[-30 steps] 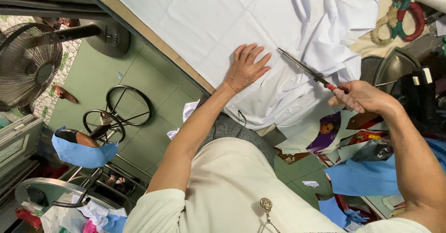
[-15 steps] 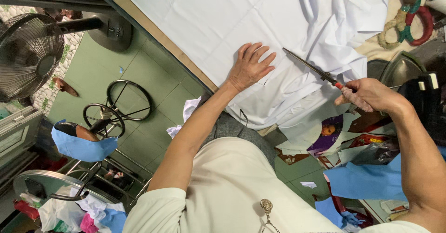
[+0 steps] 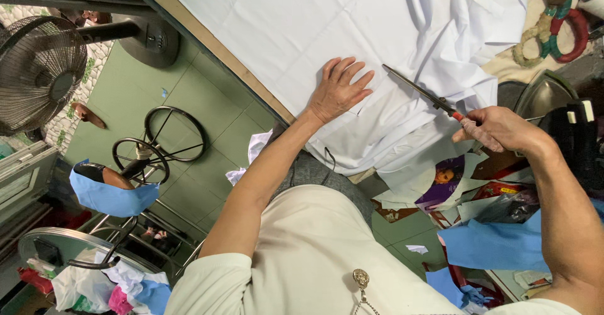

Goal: The person uses large shears to cut a white fabric laid out on a table, following a pattern. The person holds the fabric steady with one hand while cutting with the other, creating a shaped piece.

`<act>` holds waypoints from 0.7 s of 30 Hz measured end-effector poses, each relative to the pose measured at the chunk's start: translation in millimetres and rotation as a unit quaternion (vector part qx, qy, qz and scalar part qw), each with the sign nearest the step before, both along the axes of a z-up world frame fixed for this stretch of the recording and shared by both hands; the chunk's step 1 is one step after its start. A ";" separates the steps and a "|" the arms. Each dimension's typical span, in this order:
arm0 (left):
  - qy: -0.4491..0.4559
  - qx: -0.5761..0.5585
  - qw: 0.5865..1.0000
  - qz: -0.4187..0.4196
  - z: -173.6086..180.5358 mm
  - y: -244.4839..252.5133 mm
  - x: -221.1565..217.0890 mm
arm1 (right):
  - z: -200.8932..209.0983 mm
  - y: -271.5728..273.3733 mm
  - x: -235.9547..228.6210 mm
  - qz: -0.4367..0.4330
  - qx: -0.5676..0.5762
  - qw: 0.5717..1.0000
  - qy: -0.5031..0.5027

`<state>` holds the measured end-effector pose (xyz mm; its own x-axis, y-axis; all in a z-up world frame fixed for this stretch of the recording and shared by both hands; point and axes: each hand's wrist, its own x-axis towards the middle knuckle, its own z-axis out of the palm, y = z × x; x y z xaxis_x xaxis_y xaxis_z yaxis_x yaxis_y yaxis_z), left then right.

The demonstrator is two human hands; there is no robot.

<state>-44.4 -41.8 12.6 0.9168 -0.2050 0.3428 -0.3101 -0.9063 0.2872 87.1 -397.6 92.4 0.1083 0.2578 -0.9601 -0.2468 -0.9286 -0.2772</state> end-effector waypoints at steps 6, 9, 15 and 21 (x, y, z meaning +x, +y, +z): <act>0.002 0.009 1.000 0.000 -1.2 -0.1 -0.9 | -35.1 -26.3 -7.8 0.011 0.060 0.998 -0.011; 0.000 0.004 1.000 -0.002 -0.9 0.1 -0.3 | -24.7 -17.8 -4.5 0.012 0.034 0.999 -0.003; -0.004 0.004 1.000 -0.001 -1.1 0.1 -0.7 | -7.6 -3.6 2.7 0.020 0.004 1.000 -0.003; 0.003 0.003 1.000 -0.002 -1.4 0.4 -0.9 | 7.0 14.3 7.5 0.090 0.002 0.996 0.003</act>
